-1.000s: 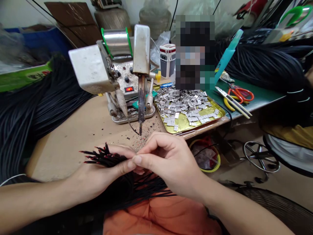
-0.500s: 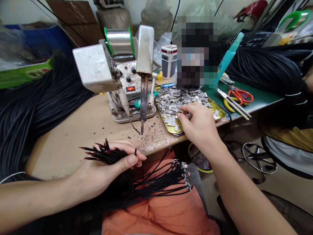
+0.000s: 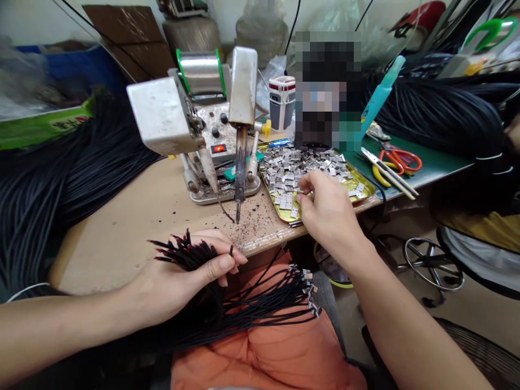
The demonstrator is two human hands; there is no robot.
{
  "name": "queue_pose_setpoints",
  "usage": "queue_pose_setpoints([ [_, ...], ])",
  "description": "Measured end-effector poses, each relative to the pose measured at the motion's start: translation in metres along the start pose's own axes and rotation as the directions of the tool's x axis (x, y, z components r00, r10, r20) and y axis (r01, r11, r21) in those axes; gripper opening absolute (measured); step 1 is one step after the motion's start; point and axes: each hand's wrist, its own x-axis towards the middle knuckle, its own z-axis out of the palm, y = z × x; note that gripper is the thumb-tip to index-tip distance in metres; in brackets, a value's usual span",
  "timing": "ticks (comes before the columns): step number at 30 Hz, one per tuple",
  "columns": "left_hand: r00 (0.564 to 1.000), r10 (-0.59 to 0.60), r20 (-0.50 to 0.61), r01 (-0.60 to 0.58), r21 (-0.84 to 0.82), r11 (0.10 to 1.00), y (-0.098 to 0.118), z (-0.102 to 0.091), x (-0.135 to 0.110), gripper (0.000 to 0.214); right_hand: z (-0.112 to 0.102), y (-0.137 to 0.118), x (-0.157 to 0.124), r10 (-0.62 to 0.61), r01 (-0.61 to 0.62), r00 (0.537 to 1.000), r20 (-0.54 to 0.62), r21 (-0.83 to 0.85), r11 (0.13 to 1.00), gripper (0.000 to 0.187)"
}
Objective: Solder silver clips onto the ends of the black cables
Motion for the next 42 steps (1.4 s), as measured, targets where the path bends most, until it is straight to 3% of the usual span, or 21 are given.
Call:
queue_pose_setpoints([
  [5,0.987,-0.162,-0.023,0.158,-0.101,0.982,0.003,-0.002,0.002,0.021,-0.011,-0.021,-0.007,0.106,-0.070,0.985,-0.139,0.247,0.967,0.011],
  [7,0.984,-0.176,-0.029,0.171,-0.134,0.976,0.004,-0.005,0.004,0.030,-0.015,-0.034,-0.013,0.172,-0.109,0.975,-0.140,0.373,0.921,0.009],
  [10,0.987,-0.155,-0.028,0.149,-0.160,0.976,0.000,-0.009,0.008,0.036,-0.015,-0.056,-0.025,0.221,-0.204,0.974,0.041,0.575,0.792,0.008],
  [13,0.991,-0.131,-0.027,0.123,-0.186,0.975,-0.004,-0.012,0.011,0.034,-0.006,-0.074,-0.035,0.216,-0.373,0.928,0.304,0.725,0.580,0.012],
  [16,0.989,-0.138,-0.056,0.122,-0.222,0.967,-0.007,-0.012,0.012,0.028,0.005,-0.085,-0.040,0.256,-0.474,0.879,0.402,0.795,0.379,0.024],
  [18,0.985,-0.150,-0.084,0.124,-0.256,0.959,-0.007,-0.012,0.013,0.024,0.011,-0.087,-0.042,0.261,-0.502,0.861,0.437,0.812,0.298,0.029],
  [24,0.981,-0.158,-0.115,0.122,-0.269,0.955,-0.004,-0.011,0.012,0.022,0.017,-0.086,-0.045,0.228,-0.489,0.868,0.441,0.839,0.240,0.024],
  [42,0.985,-0.125,-0.120,0.087,-0.281,0.956,-0.008,-0.013,0.016,0.019,0.021,-0.085,-0.046,0.224,-0.455,0.884,0.409,0.863,0.220,0.020],
])
